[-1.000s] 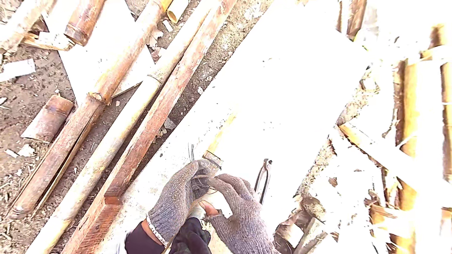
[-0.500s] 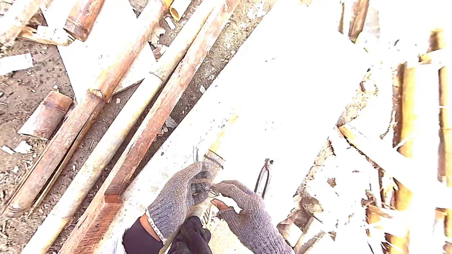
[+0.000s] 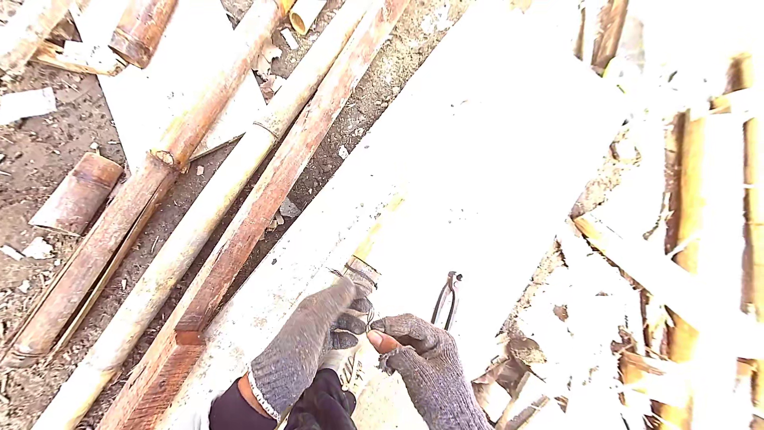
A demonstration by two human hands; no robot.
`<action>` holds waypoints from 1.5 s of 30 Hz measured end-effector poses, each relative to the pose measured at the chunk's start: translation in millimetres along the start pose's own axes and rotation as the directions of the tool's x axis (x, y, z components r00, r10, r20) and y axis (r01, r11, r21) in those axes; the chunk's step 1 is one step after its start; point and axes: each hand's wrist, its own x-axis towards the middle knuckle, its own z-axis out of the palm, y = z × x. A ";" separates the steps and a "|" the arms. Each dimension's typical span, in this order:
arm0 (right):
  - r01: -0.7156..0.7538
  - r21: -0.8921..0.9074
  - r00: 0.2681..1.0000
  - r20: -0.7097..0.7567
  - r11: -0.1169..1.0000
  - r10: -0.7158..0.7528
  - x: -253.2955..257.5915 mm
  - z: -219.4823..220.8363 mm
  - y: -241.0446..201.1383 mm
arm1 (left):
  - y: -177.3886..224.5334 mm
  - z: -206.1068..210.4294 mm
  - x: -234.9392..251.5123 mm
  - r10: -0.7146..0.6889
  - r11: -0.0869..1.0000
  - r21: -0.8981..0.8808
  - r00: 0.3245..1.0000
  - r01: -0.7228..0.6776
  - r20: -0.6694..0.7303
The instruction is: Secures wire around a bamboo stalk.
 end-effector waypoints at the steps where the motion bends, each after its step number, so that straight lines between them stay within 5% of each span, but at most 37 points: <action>1: -0.026 0.045 1.000 -0.009 0.999 0.027 -0.2 0.2 -0.6 | -1.3 0.5 -1.5 0.063 0.993 0.100 0.997 -0.067 0.040; 5: -0.051 0.082 0.998 -0.033 0.995 0.054 -3.1 2.9 1.4 | -11.3 5.0 -0.3 0.306 0.873 0.369 0.947 -0.320 0.097; 10: -0.085 0.217 0.991 -0.081 0.972 0.105 -5.6 11.5 2.2 | -14.8 7.9 0.2 0.451 0.737 0.552 0.892 -0.389 0.027; 19: -0.122 0.605 0.886 -0.291 0.787 0.361 -16.0 48.1 -3.3 | -21.2 18.2 -2.2 0.459 0.859 0.251 0.888 -0.446 0.004; 21: -0.154 0.523 0.915 -0.245 0.838 0.321 -18.9 42.9 -3.7 | -23.5 15.7 -2.4 0.431 0.872 0.231 0.901 -0.432 0.057; 27: -0.119 0.086 0.993 0.030 0.989 0.116 -18.0 -4.5 -4.8 | -15.5 5.3 -4.7 0.327 0.703 0.569 0.905 -0.426 0.274; 30: -0.104 0.111 0.993 0.068 0.988 0.097 -19.1 -14.4 -5.3 | -10.3 4.3 -7.3 0.275 0.807 0.442 0.912 -0.391 0.303; 33: -0.118 0.113 0.981 -0.142 0.987 0.134 -28.7 1.0 -4.9 | -16.7 10.7 -7.8 0.220 0.951 0.178 0.957 -0.254 0.191; 37: -0.216 0.029 0.900 -0.382 0.976 0.211 -43.1 17.7 1.6 | -14.8 18.4 -5.7 0.159 0.984 -0.102 0.980 -0.147 0.120; 41: -0.205 0.130 0.971 -0.101 0.970 0.218 -54.8 8.4 8.8 | -8.6 13.3 -12.5 0.027 0.995 -0.099 0.987 -0.011 0.161; 45: -0.083 0.175 0.980 0.192 0.981 0.049 -51.6 -13.0 15.9 | -5.9 4.6 -15.6 -0.079 0.978 -0.169 0.966 0.123 0.247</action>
